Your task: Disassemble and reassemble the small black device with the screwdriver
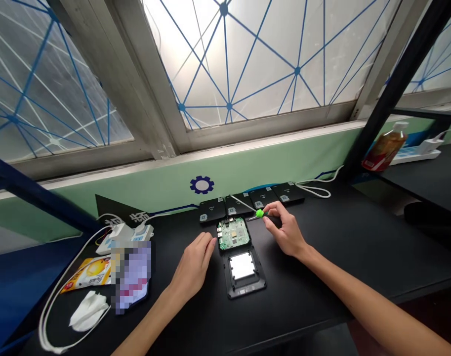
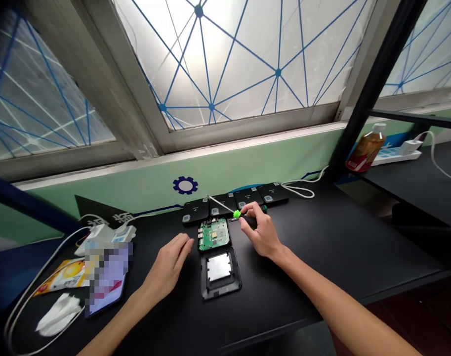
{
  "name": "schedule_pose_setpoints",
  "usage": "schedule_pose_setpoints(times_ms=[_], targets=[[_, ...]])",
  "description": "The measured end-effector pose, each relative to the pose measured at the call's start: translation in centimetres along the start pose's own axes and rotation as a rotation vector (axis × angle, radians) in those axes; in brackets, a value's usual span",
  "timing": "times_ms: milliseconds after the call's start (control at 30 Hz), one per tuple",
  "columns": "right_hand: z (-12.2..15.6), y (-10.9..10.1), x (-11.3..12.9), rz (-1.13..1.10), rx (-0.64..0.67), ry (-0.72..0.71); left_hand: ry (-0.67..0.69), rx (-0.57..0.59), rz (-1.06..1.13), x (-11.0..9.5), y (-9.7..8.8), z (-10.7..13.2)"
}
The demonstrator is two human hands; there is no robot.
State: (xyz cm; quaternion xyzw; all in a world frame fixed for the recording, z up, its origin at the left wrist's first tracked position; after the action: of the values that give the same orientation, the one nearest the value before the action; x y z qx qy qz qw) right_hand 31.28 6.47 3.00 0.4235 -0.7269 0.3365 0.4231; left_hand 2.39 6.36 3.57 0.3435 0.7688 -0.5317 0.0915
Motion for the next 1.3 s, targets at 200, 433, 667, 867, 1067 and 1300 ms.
schedule_pose_setpoints(times_ms=[200, 433, 667, 867, 1067, 1300], targets=[[0.0, 1.1, -0.3, -0.179, 0.121, 0.106, -0.198, -0.134, 0.506, 0.1, 0.2, -2.0], [-0.5, 1.1, -0.9, -0.217, 0.132, 0.210, -0.407, -0.166, 0.861, 1.6, 1.7, -1.1], [0.0, 1.5, -0.3, -0.238, 0.175, 0.240, -0.506, -0.115, 0.944, 1.7, 2.1, -0.3], [-0.3, 0.7, -0.2, -0.252, 0.155, 0.245, -0.514, -0.221, 0.952, 1.3, 1.6, -0.1], [-0.4, 0.6, -0.7, -0.288, 0.167, 0.259, -0.507, -0.256, 0.941, 1.2, 1.1, 0.1], [-0.1, 0.7, -1.1, -0.318, 0.180, 0.313, -0.549, -0.223, 0.991, 1.2, 1.5, 0.3]])
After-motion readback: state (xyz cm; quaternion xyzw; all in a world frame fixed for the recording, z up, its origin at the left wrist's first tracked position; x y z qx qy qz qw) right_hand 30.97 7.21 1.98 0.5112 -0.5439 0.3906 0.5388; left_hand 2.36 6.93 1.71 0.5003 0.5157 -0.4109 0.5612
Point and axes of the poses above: each hand's wrist, its own z-axis away from the middle knuckle, its own y-axis out of the palm, x = y × z, the point moved 6 cm from there along -z, towards the middle knuckle, and after that the axes turned 14 degrees about -x, right-handed, at the moved point
